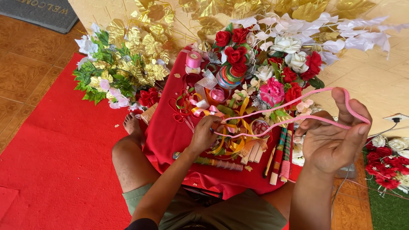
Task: The person sits on a red carpet and wraps a pink ribbon around a cylindrical object. They pull the ribbon taut, tie a knot, and continue wrapping it around the object.
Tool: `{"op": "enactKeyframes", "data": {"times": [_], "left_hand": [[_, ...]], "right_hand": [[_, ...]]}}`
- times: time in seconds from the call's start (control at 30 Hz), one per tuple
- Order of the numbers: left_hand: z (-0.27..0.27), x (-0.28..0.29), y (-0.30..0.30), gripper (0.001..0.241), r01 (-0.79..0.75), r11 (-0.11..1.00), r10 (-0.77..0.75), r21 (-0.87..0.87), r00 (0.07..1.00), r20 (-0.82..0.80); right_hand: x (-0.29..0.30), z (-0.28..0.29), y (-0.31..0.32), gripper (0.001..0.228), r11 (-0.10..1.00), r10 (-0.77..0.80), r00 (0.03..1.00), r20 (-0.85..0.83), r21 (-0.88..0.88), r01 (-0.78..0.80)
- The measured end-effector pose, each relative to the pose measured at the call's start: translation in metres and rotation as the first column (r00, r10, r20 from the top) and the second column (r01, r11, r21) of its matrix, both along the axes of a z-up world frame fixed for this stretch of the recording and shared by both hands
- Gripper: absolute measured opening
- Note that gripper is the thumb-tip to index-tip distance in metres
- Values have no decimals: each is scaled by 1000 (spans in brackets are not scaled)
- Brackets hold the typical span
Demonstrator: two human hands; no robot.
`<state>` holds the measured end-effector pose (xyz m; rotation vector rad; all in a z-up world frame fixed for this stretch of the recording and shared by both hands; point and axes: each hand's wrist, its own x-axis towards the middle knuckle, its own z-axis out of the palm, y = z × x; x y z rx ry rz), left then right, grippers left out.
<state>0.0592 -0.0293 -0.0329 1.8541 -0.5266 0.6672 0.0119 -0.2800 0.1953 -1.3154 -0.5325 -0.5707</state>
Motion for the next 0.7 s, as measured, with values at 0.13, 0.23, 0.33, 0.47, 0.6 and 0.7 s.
{"op": "enactKeyframes", "data": {"times": [0.13, 0.23, 0.33, 0.47, 0.6, 0.7], "left_hand": [[-4, -2, -2, 20, -32, 999, 29, 27, 996, 83], [-1, -7, 2, 18, -16, 1000, 12, 23, 986, 166], [-2, -11, 6, 27, -37, 997, 22, 75, 983, 184], [0, -14, 10, 19, -106, 979, 56, 174, 961, 270], [-1, -17, 12, 20, -105, 975, 49, 196, 962, 270], [4, -20, 13, 18, -84, 976, 22, 202, 956, 292]], "right_hand": [[-1, 3, -1, 44, 999, -31, 1000, -3, -24, 31], [2, 5, -5, 44, 1000, -1, 1000, 23, -21, 1], [5, 9, -9, 47, 998, -62, 998, 31, -31, 63], [6, 17, -13, 47, 998, -45, 997, 66, -38, 48], [1, 20, -14, 54, 976, -218, 976, -15, -19, 218], [-1, 23, -11, 54, 971, -235, 972, -5, -54, 235]]}}
